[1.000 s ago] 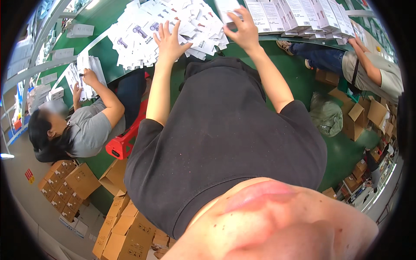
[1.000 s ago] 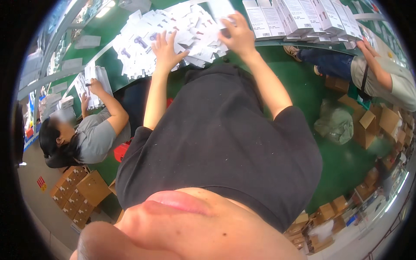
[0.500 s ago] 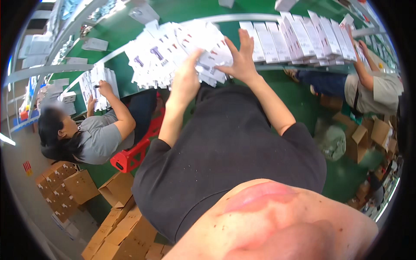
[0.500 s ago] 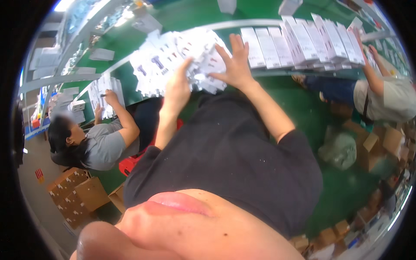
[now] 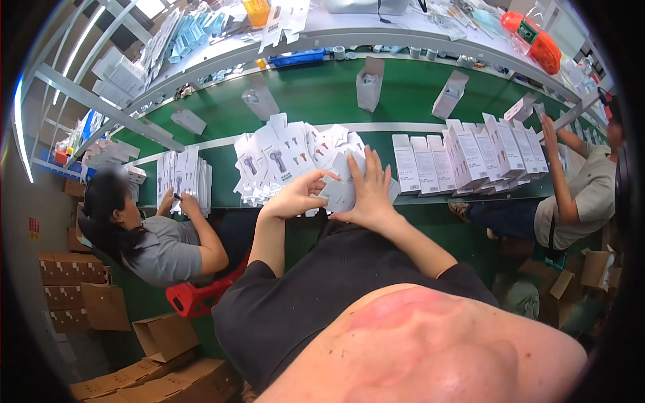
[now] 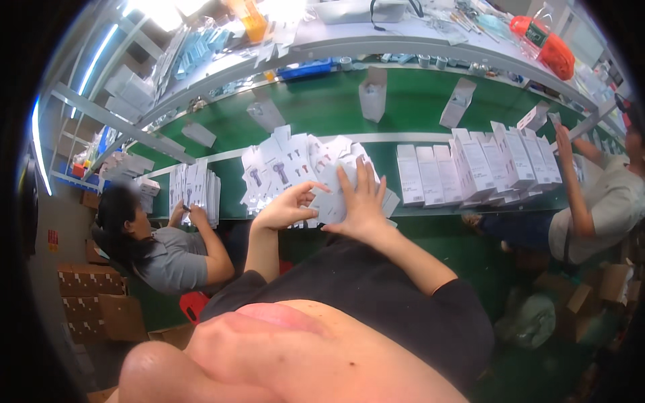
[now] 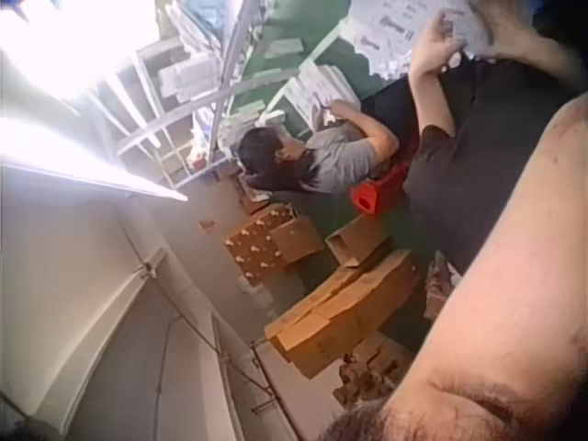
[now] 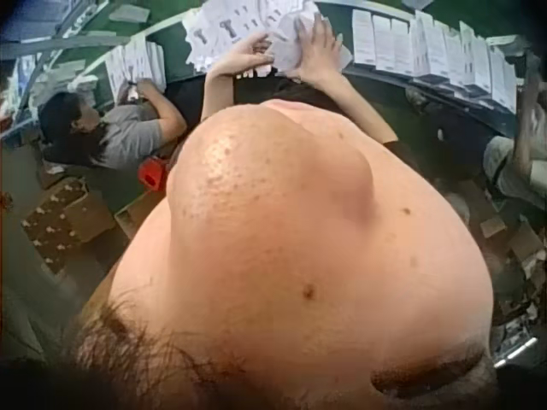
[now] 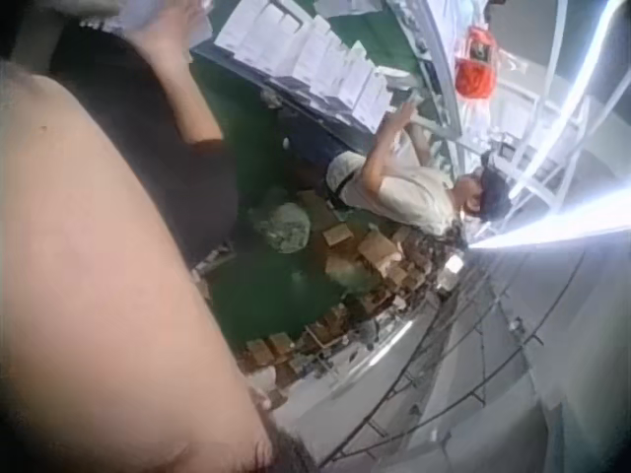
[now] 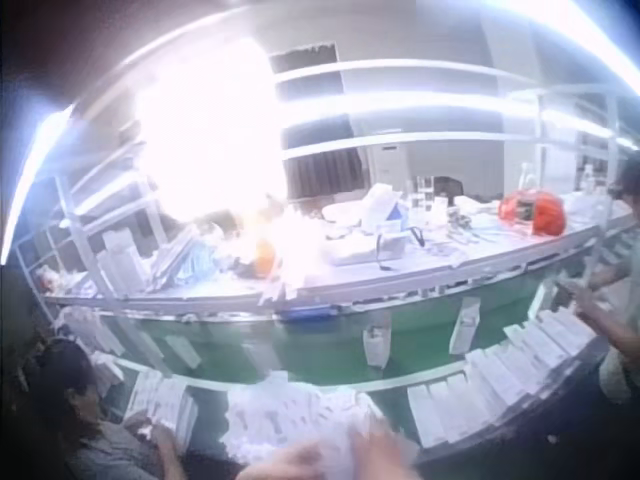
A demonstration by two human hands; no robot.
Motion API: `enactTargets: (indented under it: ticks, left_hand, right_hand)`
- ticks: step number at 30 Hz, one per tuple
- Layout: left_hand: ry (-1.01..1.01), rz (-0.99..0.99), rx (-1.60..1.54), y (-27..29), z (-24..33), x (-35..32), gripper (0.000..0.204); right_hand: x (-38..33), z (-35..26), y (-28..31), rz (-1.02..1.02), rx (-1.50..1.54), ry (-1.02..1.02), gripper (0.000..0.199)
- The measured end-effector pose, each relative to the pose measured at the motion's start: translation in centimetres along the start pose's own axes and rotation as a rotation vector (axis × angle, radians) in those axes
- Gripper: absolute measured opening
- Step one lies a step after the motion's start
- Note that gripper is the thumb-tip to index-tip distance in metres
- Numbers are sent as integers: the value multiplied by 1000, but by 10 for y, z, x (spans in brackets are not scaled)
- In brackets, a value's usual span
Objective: The person folds flat cardboard packaging sheets into boxes by hand and stacks them on the workbench.
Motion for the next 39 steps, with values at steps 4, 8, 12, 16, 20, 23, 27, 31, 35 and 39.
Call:
enactTargets:
  ticks: [4,8,12,16,20,23,27,31,35,39]
  left_hand:
    - [215,2,220,10,-24,9,49]
    - [76,278,157,32,-26,21,54]
    - [-267,298,-154,1,8,28,58]
    - [-574,226,-283,-24,40,19,59]
    - [-605,253,206,-40,43,15,56]
    - [-717,189,-122,-42,33,17,48]
    - [-541,199,-202,-43,17,33,46]
    - [-364,267,-137,-46,9,39,43]
    - [-451,352,-40,-45,21,29,33]
    - [-584,141,55,-50,16,27,25]
  right_hand:
    - [-1,-9,-11,11,11,-149,139]
    - [8,11,5,162,305,57,127]
    - [6,25,25,178,521,-23,110]
    - [6,26,42,187,711,-163,89]
    - [8,17,59,327,947,-110,64]
    - [0,20,52,213,1091,-310,56]
    - [4,15,53,258,1004,-231,50]
    - [7,6,55,319,879,-157,47]
    - [3,18,40,285,909,-377,46]
    - [4,31,23,255,1185,-331,47]
Point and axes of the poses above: each hand's wrist, its own x-axis towards the middle knuckle, its own y-axis out of the back of the hand, z = x × y, the point moved 9 cm from there along x, towards the middle knuckle, and after that the axes turned 1 degree about z, right-handed, at the moved point
